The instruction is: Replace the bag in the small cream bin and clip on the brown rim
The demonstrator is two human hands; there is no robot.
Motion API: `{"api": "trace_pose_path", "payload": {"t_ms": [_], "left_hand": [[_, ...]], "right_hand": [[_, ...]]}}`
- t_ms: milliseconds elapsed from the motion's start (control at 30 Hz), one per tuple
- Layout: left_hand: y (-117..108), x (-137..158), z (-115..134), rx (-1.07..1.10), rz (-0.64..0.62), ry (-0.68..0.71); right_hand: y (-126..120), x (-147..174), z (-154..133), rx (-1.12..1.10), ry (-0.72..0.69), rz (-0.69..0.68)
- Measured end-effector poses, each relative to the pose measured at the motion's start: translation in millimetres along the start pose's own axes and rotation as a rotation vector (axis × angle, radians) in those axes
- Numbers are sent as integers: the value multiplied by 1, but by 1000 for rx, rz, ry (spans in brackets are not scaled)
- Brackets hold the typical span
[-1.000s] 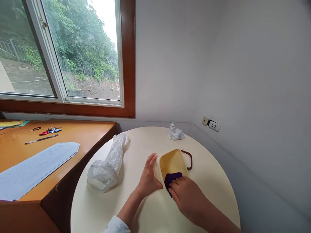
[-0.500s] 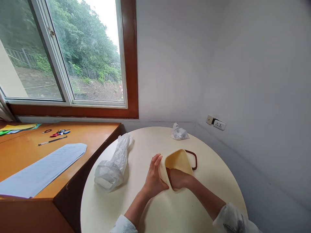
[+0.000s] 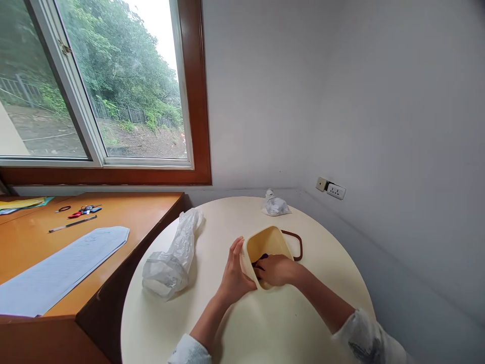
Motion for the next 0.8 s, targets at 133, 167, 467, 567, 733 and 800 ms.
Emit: {"api": "trace_pose_path", "payload": {"t_ms": [133,167,467,567,733,800], "left_hand": [[0,-1,-3,49,-16,-23],[0,-1,-3,57,-19,-24],[-2,0,-7,128,-10,-114],[-4,2,-11,119,8,-157],[-2,6,-17,136,14,-193],[-2,7,-16,115,21,-176]], "right_hand": [[-18,35,8,-142,24,21],[-21,44,9,-162,22,28],[-37,71,-10,-145,-215,263],[-38,70,-11,-138,-238,311],[-40,65,-10,-165,-210,364],[-40,60,-10,-167,-159,413]]}}
Point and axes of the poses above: each hand's wrist, its own x-axis away from the middle knuckle, its own y-axis out of the palm, z = x × y, the point moved 10 cm from there along -x, towards the middle knuckle, and after that the axes turned 6 degrees about y, right-handed, at the moved point
